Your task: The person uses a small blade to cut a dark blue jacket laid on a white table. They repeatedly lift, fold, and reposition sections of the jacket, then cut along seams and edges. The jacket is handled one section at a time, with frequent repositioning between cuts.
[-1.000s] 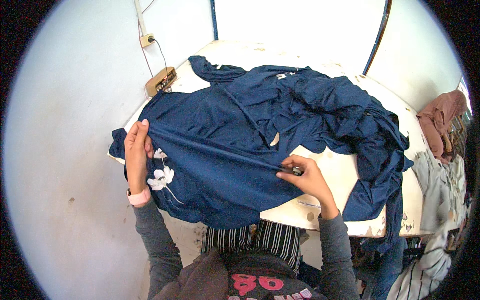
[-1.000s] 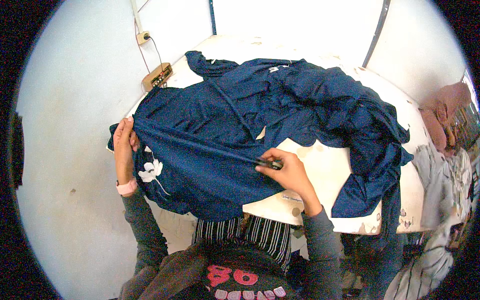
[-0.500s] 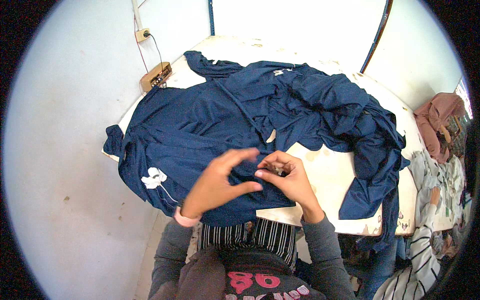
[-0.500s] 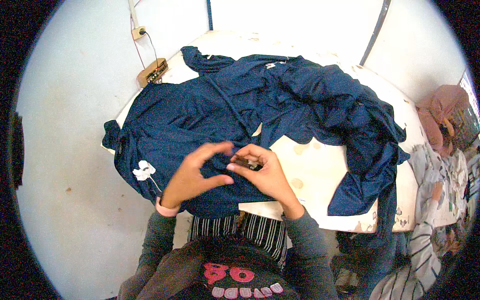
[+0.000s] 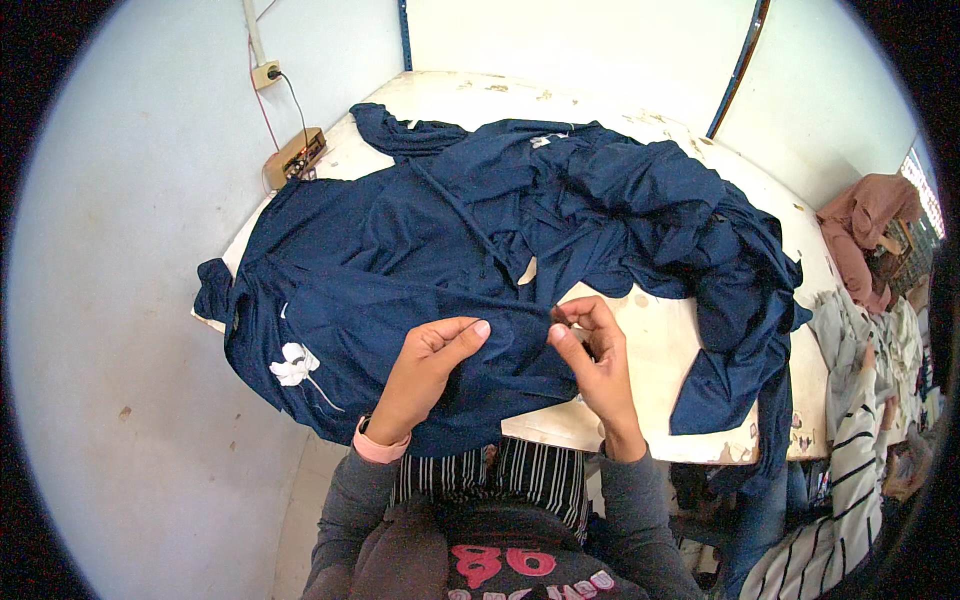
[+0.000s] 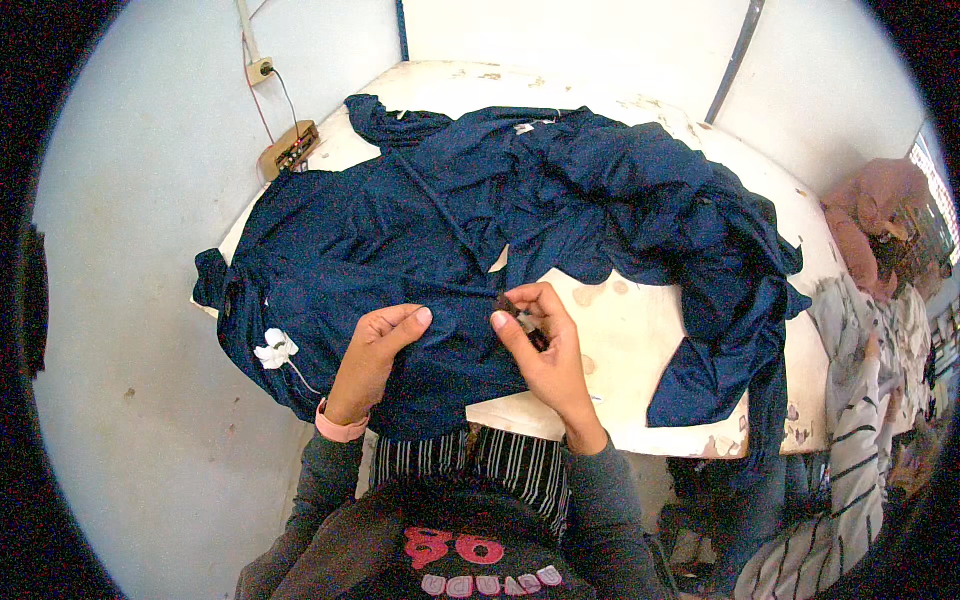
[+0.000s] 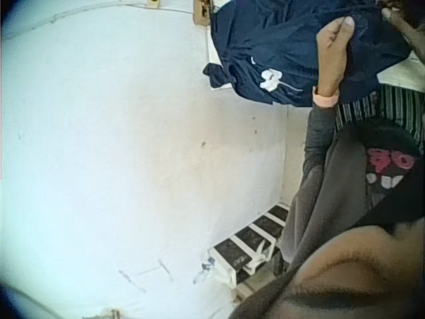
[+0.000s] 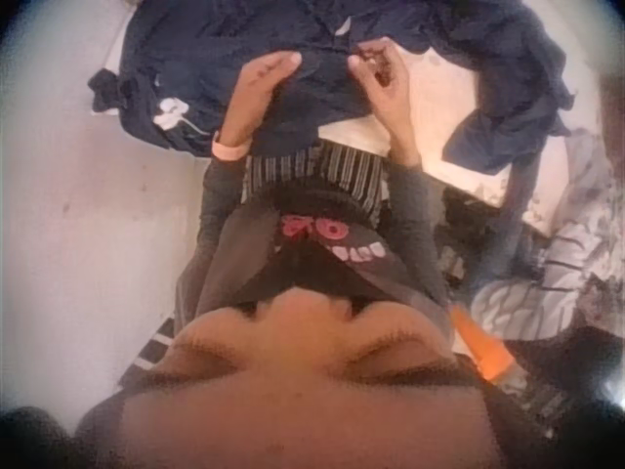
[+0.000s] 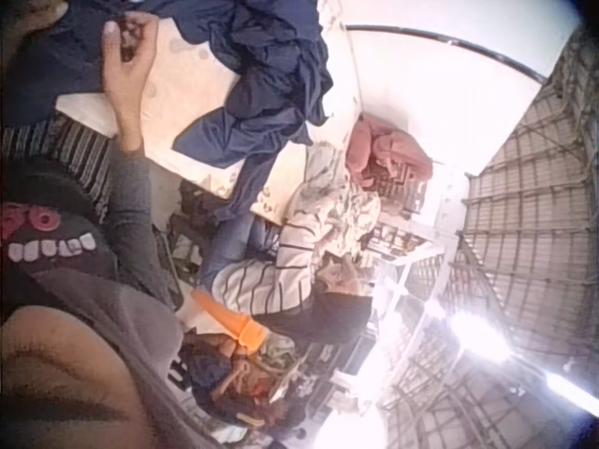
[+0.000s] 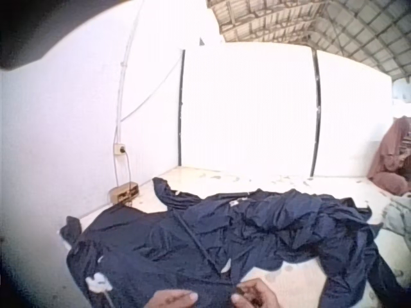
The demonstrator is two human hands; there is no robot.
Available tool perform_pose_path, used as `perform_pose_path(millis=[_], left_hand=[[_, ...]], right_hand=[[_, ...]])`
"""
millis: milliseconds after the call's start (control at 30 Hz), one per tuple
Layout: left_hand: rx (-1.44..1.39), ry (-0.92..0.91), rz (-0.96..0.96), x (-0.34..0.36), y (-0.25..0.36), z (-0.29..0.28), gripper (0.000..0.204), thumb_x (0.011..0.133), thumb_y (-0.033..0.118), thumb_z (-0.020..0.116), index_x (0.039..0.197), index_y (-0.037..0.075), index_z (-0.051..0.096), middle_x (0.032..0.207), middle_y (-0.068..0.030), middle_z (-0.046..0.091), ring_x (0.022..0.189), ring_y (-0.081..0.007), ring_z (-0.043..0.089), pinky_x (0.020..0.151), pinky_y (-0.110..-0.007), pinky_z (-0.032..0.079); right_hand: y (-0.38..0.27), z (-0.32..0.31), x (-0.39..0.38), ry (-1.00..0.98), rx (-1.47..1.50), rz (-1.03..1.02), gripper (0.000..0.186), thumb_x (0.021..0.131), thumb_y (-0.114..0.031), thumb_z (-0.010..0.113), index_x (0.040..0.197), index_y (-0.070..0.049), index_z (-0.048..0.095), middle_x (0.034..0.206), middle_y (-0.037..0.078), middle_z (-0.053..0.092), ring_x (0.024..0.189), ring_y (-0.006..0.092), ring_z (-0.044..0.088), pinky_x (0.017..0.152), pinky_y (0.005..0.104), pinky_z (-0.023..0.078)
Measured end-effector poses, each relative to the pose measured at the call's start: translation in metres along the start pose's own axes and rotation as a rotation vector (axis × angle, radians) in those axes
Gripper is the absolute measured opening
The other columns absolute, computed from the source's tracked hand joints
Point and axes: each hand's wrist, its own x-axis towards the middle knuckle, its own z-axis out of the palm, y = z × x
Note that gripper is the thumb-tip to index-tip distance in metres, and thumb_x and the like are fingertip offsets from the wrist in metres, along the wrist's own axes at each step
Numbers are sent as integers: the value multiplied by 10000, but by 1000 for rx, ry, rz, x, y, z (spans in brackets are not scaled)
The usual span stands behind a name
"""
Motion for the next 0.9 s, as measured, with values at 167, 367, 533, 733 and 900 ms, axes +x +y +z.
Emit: perform_pose_path(millis=[167, 367, 533, 733, 900], left_hand=[[-37, -29, 3, -2, 4, 0, 269, 1033, 219, 631, 1121, -18, 722, 1010, 3, 716, 903, -53, 617, 840, -230, 489], [449, 485, 476, 23, 81, -54, 211, 1012, 278, 663, 1023, 74, 715, 914, 61, 632, 850, -53, 552, 821, -240, 457], [835, 829, 565, 43, 140, -193, 346, 996, 342, 662, 1120, 27, 735, 966, -57, 735, 869, -136, 667, 813, -279, 503], [1319, 428, 575, 36, 95, -135, 612, 845, 253, 802, 1374, 51, 573, 1386, -198, 603, 1278, -361, 590, 1076, -420, 461], [1406, -241, 444, 9, 71, -49, 291, 924, 294, 728, 1069, 43, 706, 1079, -189, 724, 1154, -310, 675, 1032, -436, 482]], right_hand=[[-9, 18, 0, -130, 4, -114, 478, 857, -138, 832, 1255, -28, 592, 993, -3, 651, 946, 73, 595, 813, 231, 473], [17, 0, 2, -416, -93, 158, 387, 774, -158, 896, 1080, -32, 695, 930, -15, 655, 889, 70, 589, 792, 226, 471], [36, 1, 18, -294, -139, 147, 247, 839, -137, 832, 988, -7, 683, 867, -22, 653, 815, 44, 559, 744, 225, 459], [42, 21, 26, -261, -29, 38, 155, 901, -95, 775, 966, 0, 672, 844, -16, 653, 775, 48, 564, 703, 240, 468], [16, 52, 40, -278, -172, -212, 192, 826, -77, 770, 991, -40, 679, 897, 68, 722, 825, 156, 699, 727, 299, 527]])
